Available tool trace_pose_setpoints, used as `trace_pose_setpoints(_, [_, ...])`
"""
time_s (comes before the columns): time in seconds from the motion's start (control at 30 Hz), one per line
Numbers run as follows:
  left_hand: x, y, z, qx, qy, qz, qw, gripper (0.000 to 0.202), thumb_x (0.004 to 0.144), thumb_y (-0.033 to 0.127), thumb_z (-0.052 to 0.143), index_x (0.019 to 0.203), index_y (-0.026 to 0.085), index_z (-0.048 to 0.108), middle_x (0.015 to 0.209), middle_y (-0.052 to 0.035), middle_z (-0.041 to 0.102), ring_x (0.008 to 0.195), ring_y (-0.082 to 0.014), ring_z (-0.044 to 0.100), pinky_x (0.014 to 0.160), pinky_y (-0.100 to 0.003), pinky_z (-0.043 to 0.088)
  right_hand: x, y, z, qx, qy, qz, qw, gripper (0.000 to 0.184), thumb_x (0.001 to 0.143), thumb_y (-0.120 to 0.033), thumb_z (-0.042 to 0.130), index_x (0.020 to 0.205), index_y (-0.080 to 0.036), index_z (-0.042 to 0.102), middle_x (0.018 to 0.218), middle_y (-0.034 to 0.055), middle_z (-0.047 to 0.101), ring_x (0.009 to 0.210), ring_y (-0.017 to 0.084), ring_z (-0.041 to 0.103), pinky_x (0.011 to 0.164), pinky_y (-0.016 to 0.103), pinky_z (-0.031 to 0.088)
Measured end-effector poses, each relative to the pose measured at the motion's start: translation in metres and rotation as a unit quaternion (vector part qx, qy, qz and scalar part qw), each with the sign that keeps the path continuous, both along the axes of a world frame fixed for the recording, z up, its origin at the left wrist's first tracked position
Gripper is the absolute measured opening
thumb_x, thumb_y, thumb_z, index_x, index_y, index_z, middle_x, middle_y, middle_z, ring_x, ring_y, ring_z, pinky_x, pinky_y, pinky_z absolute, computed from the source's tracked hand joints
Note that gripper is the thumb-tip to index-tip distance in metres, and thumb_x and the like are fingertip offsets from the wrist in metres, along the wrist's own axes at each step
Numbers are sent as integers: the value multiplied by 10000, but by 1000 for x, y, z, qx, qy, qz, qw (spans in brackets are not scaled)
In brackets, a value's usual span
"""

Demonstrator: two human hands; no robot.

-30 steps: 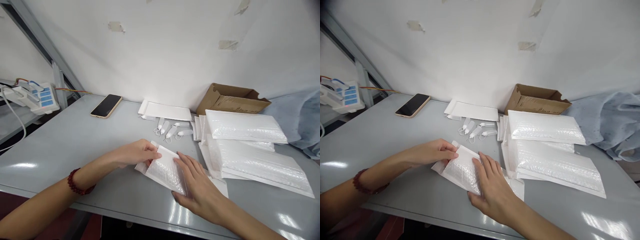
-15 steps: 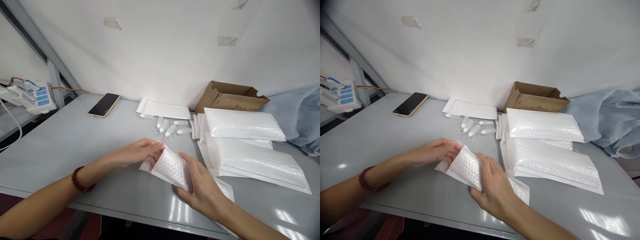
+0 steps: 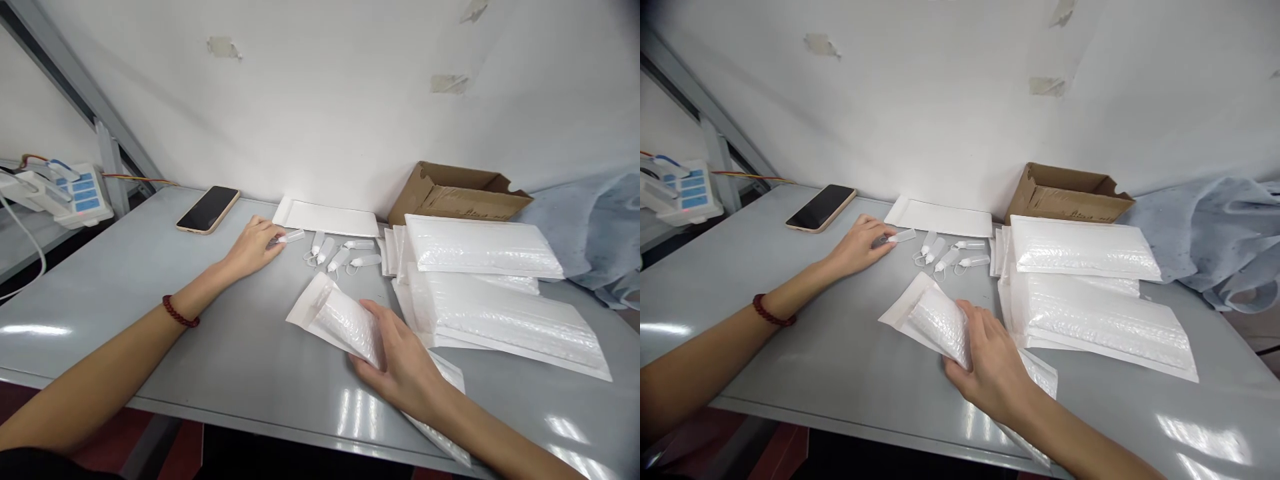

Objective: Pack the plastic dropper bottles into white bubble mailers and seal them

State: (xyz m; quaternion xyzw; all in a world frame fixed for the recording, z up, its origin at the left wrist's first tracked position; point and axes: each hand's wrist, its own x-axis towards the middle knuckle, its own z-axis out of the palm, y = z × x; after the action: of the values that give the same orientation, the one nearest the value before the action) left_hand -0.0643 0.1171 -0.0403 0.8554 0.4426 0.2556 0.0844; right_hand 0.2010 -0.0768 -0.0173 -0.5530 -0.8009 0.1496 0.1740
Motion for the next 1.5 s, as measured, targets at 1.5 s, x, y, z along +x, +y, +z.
trace_pose_setpoints(1.5, [60,-50,-11,67,-58,-117,989,213,807,363,685,819,151,694,799,-78,624,821,-210,468,718,-333,431,-9,-2,1,-11,18,39,999,616,736,-169,562,1292,-180,296,1128,125,552,976,281,547,808,440,483])
